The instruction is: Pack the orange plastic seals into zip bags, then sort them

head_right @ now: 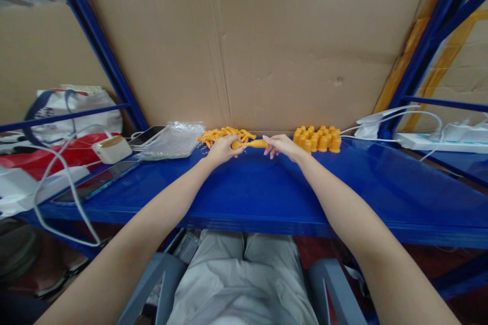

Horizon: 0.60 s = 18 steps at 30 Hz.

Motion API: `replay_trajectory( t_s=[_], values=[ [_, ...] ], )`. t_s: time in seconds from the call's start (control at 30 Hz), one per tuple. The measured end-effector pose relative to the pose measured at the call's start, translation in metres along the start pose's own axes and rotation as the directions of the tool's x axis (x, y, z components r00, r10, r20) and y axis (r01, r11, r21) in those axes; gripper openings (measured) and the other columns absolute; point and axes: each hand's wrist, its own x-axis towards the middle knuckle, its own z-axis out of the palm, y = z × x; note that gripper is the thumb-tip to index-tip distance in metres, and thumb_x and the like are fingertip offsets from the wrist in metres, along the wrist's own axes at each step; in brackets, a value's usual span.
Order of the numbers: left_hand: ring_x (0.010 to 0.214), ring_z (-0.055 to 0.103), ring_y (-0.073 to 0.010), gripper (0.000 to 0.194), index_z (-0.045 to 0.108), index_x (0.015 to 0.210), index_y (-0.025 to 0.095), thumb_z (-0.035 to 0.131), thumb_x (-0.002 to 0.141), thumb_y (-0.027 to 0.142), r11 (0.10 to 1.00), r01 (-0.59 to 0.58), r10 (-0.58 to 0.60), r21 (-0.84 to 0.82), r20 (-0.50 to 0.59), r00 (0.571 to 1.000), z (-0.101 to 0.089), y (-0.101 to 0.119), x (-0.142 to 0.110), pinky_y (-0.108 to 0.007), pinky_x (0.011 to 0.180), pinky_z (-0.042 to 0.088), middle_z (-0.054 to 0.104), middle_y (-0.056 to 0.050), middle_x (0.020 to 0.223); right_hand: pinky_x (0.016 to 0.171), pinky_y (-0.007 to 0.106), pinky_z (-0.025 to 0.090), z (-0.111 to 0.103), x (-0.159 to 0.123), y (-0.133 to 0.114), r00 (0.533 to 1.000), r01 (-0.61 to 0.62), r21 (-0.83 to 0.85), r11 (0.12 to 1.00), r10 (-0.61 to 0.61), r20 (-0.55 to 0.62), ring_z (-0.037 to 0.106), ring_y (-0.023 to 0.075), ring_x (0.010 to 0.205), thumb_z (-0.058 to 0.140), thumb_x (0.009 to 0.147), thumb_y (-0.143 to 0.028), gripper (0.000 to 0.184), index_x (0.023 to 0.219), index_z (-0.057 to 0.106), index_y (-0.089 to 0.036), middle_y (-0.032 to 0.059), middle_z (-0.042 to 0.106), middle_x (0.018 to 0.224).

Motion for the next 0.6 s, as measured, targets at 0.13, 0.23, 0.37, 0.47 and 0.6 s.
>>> replay_trajectory(
  t_s=[0.13, 0.23, 0.37, 0.47, 0.6],
  values=[
    [0.095, 0.069, -0.0248, 0.018, 0.067, 0.091, 0.020, 0.067, 0.087, 0.037, 1.000, -0.003, 0.003, 0.004, 0.002, 1.000, -0.0009, 0.0001, -0.0001, -0.032, 0.081, 0.050, 0.073, -0.006, 0.094, 0.051, 0.024, 0.047, 0.0035, 0.0007, -0.0012, 0.999, -0.047, 0.039, 0.998, 0.047, -0.001, 0.060, 0.0119, 0.048, 0.059, 0.092, -0.060, 0.052, 0.068, 0.065, -0.014, 0.0097, 0.071, 0.062],
    [0.096, 0.069, -0.0245, 0.018, 0.066, 0.091, 0.020, 0.067, 0.087, 0.037, 1.000, -0.006, 0.006, 0.007, 0.010, 1.000, -0.0015, 0.0002, -0.0006, -0.031, 0.081, 0.049, 0.073, -0.006, 0.095, 0.051, 0.024, 0.048, 0.0066, 0.0017, -0.0027, 0.995, -0.101, 0.085, 0.991, 0.102, -0.007, 0.060, 0.0129, 0.047, 0.057, 0.096, -0.052, 0.049, 0.067, 0.064, -0.013, 0.0102, 0.069, 0.058],
    [0.098, 0.068, -0.0254, 0.020, 0.067, 0.095, 0.020, 0.068, 0.086, 0.038, 1.000, -0.005, 0.005, 0.020, -0.003, 1.000, -0.0012, 0.0000, -0.0011, -0.032, 0.082, 0.049, 0.073, -0.007, 0.097, 0.050, 0.024, 0.048, 0.0086, 0.0044, -0.0018, 0.987, -0.158, 0.150, 0.976, 0.158, 0.014, 0.060, 0.0138, 0.047, 0.053, 0.099, -0.047, 0.047, 0.068, 0.064, -0.014, 0.0108, 0.068, 0.056],
    [0.094, 0.069, -0.0238, 0.020, 0.068, 0.094, 0.020, 0.067, 0.086, 0.039, 1.000, -0.008, 0.008, 0.011, -0.011, 1.000, -0.0001, -0.0005, -0.0003, -0.031, 0.081, 0.049, 0.074, -0.005, 0.093, 0.050, 0.025, 0.047, 0.0069, 0.0058, 0.0000, 0.986, -0.166, 0.117, 0.979, 0.167, 0.004, 0.059, 0.0136, 0.046, 0.052, 0.098, -0.054, 0.050, 0.070, 0.064, -0.014, 0.0114, 0.069, 0.059],
    [0.081, 0.068, -0.0202, 0.020, 0.069, 0.092, 0.020, 0.065, 0.087, 0.039, 0.999, 0.013, -0.013, -0.041, 0.002, 1.000, 0.0006, -0.0026, 0.0013, -0.028, 0.073, 0.048, 0.072, -0.002, 0.082, 0.051, 0.023, 0.044, 0.0015, 0.0044, 0.0008, 0.999, -0.036, 0.055, 0.998, 0.037, -0.012, 0.059, 0.0111, 0.052, 0.060, 0.093, -0.057, 0.043, 0.090, 0.067, -0.015, 0.0079, 0.073, 0.073]
  ],
)
